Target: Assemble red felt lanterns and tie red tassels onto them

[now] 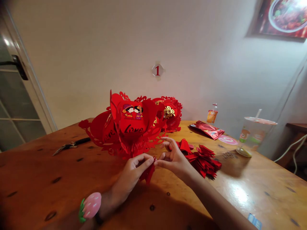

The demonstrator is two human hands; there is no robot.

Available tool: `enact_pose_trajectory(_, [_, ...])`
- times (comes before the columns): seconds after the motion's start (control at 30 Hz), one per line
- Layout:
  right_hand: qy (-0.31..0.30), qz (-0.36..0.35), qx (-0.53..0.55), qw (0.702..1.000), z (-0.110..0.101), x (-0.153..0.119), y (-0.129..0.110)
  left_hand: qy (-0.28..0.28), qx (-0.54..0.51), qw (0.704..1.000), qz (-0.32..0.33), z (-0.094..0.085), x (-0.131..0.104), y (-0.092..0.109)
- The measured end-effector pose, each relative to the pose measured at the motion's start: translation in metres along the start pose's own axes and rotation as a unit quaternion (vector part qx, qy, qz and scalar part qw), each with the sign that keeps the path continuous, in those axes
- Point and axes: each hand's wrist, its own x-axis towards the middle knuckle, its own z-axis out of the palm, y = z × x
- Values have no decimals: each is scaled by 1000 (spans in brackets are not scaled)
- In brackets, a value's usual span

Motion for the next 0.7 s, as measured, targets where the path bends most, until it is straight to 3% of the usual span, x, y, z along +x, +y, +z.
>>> enact_pose_trajectory(0.37, [-53, 10, -4, 999, -6, -1, 0, -1, 23, 1000, 7, 1, 4, -2])
enact_pose_trajectory(0.7, [-35, 15, -58, 998, -4, -1, 1, 25, 5, 1000, 15, 1, 5, -5])
